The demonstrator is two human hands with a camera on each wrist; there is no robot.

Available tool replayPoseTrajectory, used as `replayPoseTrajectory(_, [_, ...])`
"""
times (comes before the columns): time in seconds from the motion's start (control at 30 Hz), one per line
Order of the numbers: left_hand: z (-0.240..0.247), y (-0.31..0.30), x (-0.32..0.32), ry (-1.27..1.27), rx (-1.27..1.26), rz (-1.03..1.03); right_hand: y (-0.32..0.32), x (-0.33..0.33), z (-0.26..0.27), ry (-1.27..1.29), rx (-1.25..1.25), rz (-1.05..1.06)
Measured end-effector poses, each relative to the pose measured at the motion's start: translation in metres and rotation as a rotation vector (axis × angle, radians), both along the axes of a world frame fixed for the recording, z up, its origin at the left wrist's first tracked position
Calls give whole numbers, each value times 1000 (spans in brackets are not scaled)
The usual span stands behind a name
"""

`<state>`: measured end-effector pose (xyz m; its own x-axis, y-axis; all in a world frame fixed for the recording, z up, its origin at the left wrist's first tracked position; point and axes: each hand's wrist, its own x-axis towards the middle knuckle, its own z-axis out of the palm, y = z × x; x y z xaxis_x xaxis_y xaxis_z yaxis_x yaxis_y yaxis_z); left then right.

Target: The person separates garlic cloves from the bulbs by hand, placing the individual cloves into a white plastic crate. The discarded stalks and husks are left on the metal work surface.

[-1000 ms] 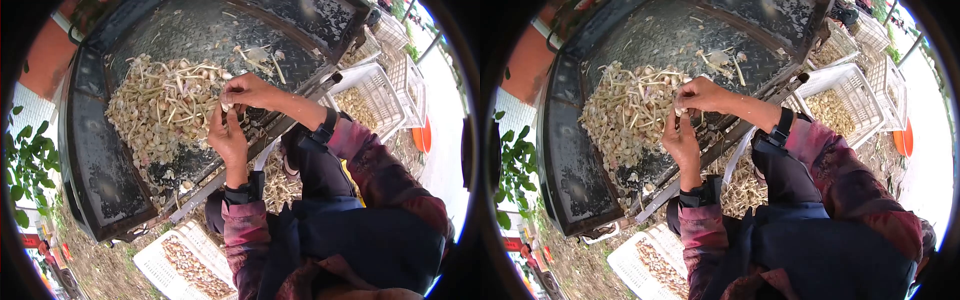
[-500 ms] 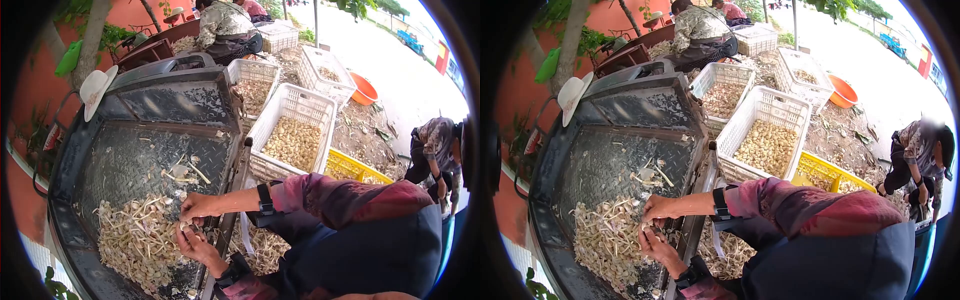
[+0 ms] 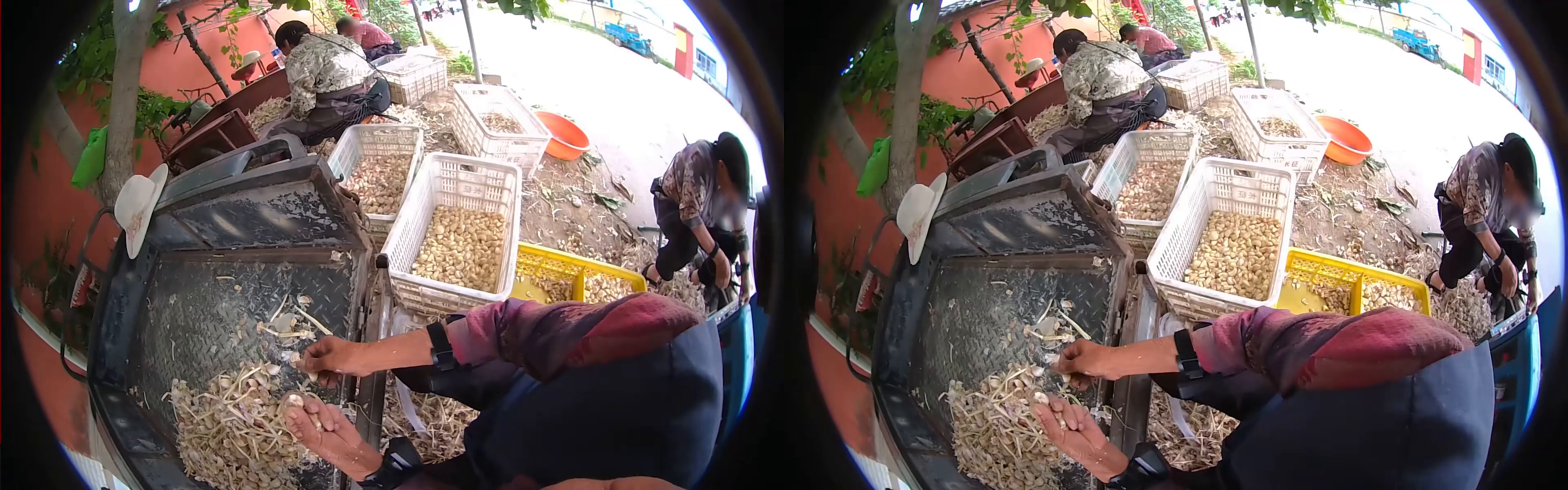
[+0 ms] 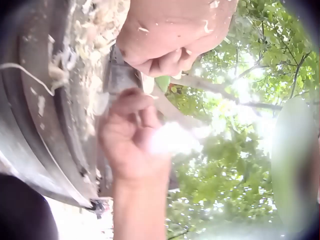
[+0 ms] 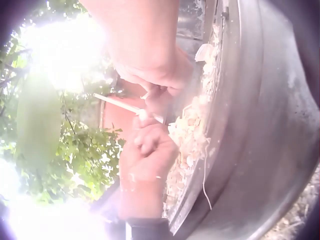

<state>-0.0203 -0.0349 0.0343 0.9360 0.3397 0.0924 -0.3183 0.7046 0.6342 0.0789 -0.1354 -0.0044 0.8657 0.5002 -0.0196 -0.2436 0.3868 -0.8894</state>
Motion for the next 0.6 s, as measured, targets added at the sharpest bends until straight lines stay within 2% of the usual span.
replayPoseTrajectory(0.07, [50,-35,-21,-255,-3,-419,-2,-2,-11,34,65,36])
replayPoseTrajectory(0.13, [86,-60,-46,-382,-57,-700,-2,-6,-15,-122,-50,44])
replayPoseTrajectory(0.17, [91,-67,-49,-549,-19,-796,-9,-25,12,-8,49,76])
replayPoseTrajectory(0.2, [96,-74,-50,-720,20,-887,-7,-24,8,-7,42,74])
replayPoseTrajectory(0.27, [116,-86,-52,-981,-81,-1137,-3,-22,-2,68,139,172])
replayPoseTrajectory(0.33, [126,-88,-53,-1010,-11,-1099,-2,-28,3,63,172,201])
replayPoseTrajectory(0.4, [117,-98,-60,-1123,-375,-1052,2,-32,6,83,142,205])
replayPoseTrajectory(0.43, [123,-75,-53,-1032,-153,-1288,4,-33,5,96,155,216])
replayPoseTrajectory(0.47, [122,-78,-54,-1032,-151,-1282,3,-34,7,98,153,221])
replayPoseTrajectory(0.53, [117,-91,-59,-1071,-379,-1264,4,-42,15,70,190,246])
replayPoseTrajectory(0.57, [115,-100,-60,-1064,-379,-1259,5,-44,13,77,193,250])
replayPoseTrajectory(0.6, [113,-110,-60,-1157,-459,-1165,4,-46,16,77,190,247])
